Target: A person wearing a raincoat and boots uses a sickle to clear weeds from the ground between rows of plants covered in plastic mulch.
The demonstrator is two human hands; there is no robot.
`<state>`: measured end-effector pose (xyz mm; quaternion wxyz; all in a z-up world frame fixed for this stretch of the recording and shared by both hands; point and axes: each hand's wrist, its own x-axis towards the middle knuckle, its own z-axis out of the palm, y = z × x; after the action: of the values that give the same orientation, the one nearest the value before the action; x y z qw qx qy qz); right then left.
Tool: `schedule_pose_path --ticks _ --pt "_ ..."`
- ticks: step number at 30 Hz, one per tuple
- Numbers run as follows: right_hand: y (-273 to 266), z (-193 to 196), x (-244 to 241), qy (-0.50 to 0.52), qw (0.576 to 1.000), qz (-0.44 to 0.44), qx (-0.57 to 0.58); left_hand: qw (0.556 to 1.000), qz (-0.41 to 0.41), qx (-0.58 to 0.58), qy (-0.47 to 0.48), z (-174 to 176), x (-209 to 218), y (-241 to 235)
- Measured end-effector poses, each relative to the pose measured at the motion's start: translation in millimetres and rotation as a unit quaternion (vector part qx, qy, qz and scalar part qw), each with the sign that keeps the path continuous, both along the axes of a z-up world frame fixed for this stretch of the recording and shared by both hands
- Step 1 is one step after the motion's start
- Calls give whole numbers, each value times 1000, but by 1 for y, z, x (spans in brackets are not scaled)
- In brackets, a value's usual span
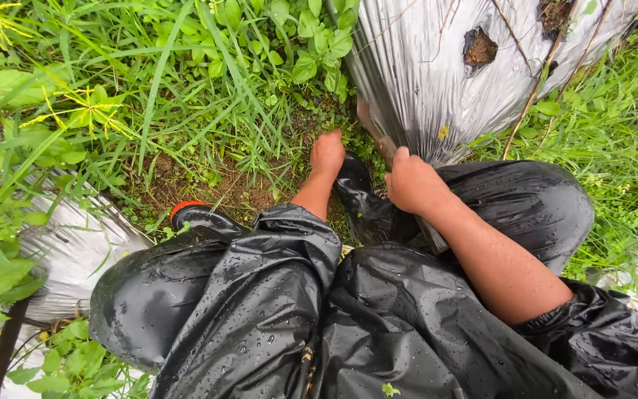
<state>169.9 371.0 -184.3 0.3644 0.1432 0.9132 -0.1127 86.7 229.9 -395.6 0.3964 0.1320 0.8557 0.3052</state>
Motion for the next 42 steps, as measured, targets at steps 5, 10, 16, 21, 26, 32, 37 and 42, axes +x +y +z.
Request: schedule_pose_path --ticks 5,10,16,21,26,32,37,42 --pt "-4 31 -18 18 998 -46 -37 998 -44 -17 48 -22 -2 0" --pt "-4 44 -23 15 995 -83 -53 968 -135 6 213 23 -11 -6" --pt "2 29 -18 32 995 -82 -49 851 -321 -61 412 36 -25 0" --pt "1 31 -20 35 994 -80 -58 879 -266 -64 390 -19 -21 5" --pt "3 11 -11 12 994 -84 -74 946 -238 -46 215 -30 -19 1" --pt "-3 16 -22 21 994 -75 -82 996 -79 22 -29 -7 -24 -2" --pt "5 -21 1 -10 999 -21 -35 996 -88 14 -11 -87 -15 1" --pt "-6 8 -11 0 999 -23 -45 998 -23 38 -52 -56 -10 -10"
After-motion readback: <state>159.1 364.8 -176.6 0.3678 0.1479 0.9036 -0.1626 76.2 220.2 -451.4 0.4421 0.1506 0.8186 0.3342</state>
